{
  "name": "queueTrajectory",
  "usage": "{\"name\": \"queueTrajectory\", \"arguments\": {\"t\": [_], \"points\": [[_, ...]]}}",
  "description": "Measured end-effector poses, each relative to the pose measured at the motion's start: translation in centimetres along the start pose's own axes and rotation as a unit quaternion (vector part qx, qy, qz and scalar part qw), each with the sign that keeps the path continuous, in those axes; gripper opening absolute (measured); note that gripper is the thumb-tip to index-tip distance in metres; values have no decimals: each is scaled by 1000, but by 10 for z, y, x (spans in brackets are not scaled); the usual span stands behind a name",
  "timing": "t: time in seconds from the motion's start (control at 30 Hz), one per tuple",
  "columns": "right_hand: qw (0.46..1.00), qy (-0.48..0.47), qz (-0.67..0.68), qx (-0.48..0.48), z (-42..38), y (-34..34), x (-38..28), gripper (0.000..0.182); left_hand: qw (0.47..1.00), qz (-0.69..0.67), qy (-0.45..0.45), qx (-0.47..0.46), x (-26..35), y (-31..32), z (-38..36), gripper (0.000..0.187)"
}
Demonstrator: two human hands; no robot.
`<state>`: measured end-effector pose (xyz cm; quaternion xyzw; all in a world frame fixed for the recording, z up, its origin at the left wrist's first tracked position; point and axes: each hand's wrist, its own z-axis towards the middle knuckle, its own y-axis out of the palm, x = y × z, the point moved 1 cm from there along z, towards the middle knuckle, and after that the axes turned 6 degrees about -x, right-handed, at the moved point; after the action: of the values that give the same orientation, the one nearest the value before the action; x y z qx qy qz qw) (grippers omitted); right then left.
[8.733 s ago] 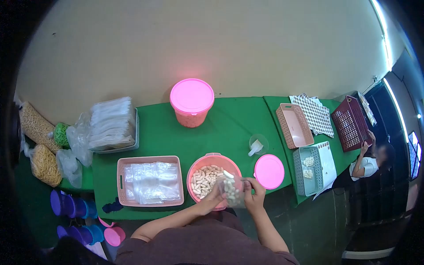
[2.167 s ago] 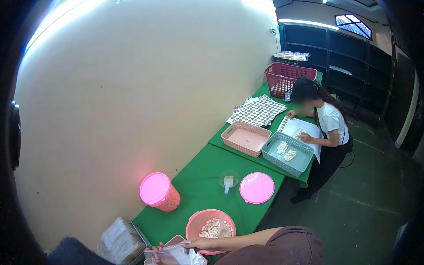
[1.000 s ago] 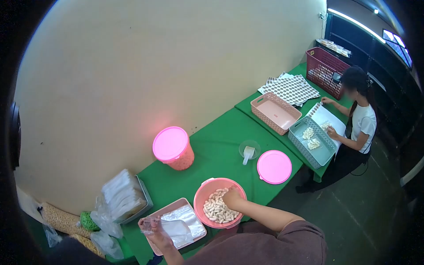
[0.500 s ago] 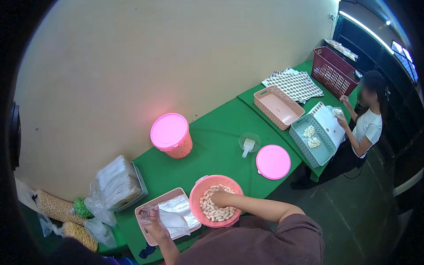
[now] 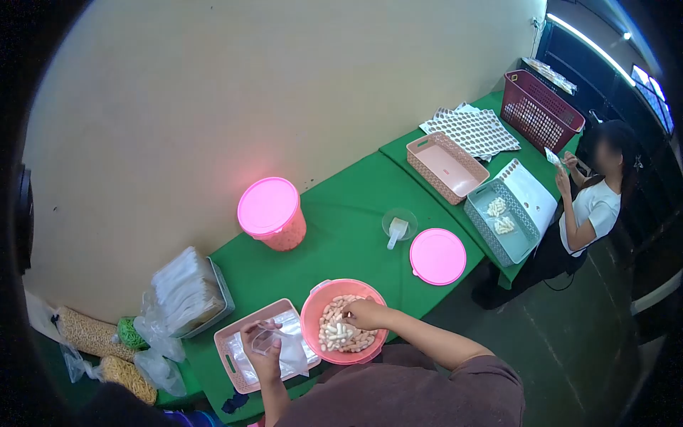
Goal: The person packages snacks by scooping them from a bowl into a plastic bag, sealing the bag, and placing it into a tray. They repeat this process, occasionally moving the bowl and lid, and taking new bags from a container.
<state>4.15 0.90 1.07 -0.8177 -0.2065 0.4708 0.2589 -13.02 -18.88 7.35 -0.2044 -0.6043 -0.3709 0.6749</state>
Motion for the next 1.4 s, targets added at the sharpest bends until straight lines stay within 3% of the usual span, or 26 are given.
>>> {"name": "queueTrajectory", "arguments": {"t": [0.07, 0.33, 0.4, 0.47, 0.53, 0.63, 0.73, 0.87, 0.97, 1.4], "points": [[1000, 10, 6, 16, -12, -11, -10, 28, 999, -3, 39, -35, 1, 10, 5, 61], [985, -45, 69, 154, -56, -61, -22, 30, 984, -55, 164, -34, 0, 41, 25, 76], [982, -43, 55, 175, -77, -86, -35, 27, 977, 39, 200, -69, -23, 44, 32, 80], [975, -4, 49, 218, -93, -105, -44, 22, 980, 86, 158, -79, -31, 57, 29, 77], [968, -2, 64, 244, -102, -111, -42, 21, 974, 168, 53, -140, -43, 72, 26, 71], [960, 15, 37, 275, -118, -121, -49, 21, 967, 135, 39, -212, -60, 85, 18, 72], [958, 31, 10, 286, -123, -117, -54, 21, 945, 225, 91, -219, -66, 101, 15, 74], [960, 42, -28, 274, -120, -112, -58, 21, 927, 274, 90, -239, -67, 107, 17, 75], [946, 7, -65, 316, -116, -109, -59, 20, 917, 304, 96, -240, -68, 108, 15, 76], [918, 34, -176, 354, -121, -103, -84, 20, 922, 287, 111, -236, -80, 111, 8, 74]]}}
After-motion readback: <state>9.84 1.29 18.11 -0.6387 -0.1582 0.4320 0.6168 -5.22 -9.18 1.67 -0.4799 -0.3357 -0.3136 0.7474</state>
